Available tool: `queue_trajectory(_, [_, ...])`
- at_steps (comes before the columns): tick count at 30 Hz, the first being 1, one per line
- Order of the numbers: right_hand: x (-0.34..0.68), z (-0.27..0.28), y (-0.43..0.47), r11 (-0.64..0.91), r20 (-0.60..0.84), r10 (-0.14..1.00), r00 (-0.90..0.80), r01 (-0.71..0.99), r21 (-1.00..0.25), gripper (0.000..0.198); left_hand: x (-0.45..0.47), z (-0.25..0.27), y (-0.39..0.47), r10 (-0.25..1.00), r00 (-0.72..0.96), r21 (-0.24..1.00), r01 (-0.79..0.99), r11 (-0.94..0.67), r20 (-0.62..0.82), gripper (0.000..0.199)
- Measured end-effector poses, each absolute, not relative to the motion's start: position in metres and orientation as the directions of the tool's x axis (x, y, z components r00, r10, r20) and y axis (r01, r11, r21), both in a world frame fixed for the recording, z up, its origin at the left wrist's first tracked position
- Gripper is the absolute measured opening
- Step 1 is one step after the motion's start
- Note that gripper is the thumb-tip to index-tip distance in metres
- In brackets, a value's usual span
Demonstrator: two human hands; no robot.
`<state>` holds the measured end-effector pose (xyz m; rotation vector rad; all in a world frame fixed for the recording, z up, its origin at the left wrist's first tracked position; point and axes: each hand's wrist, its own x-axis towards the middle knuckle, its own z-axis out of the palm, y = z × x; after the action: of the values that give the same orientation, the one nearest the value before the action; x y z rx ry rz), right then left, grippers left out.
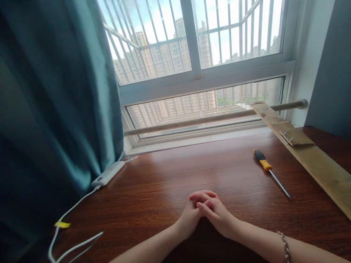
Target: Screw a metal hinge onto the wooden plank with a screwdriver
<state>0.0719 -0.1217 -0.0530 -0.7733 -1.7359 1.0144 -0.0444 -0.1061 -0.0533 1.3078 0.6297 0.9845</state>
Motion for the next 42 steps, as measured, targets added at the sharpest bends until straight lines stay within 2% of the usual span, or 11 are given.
queue_trajectory(12, [0.0718, -0.0538, -0.1215, 0.453, 0.404, 0.845, -0.351, 0.067, -0.889, 0.033, -0.0443, -0.046, -0.1094, 0.867, 0.487, 0.978, -0.211, 0.003, 0.103, 0.028])
queue_trajectory(42, [0.0721, -0.054, -0.1219, 0.456, 0.406, 0.842, -0.354, 0.066, -0.888, 0.035, -0.0442, -0.0494, -0.1088, 0.873, 0.471, 0.979, -0.202, -0.036, 0.129, 0.031])
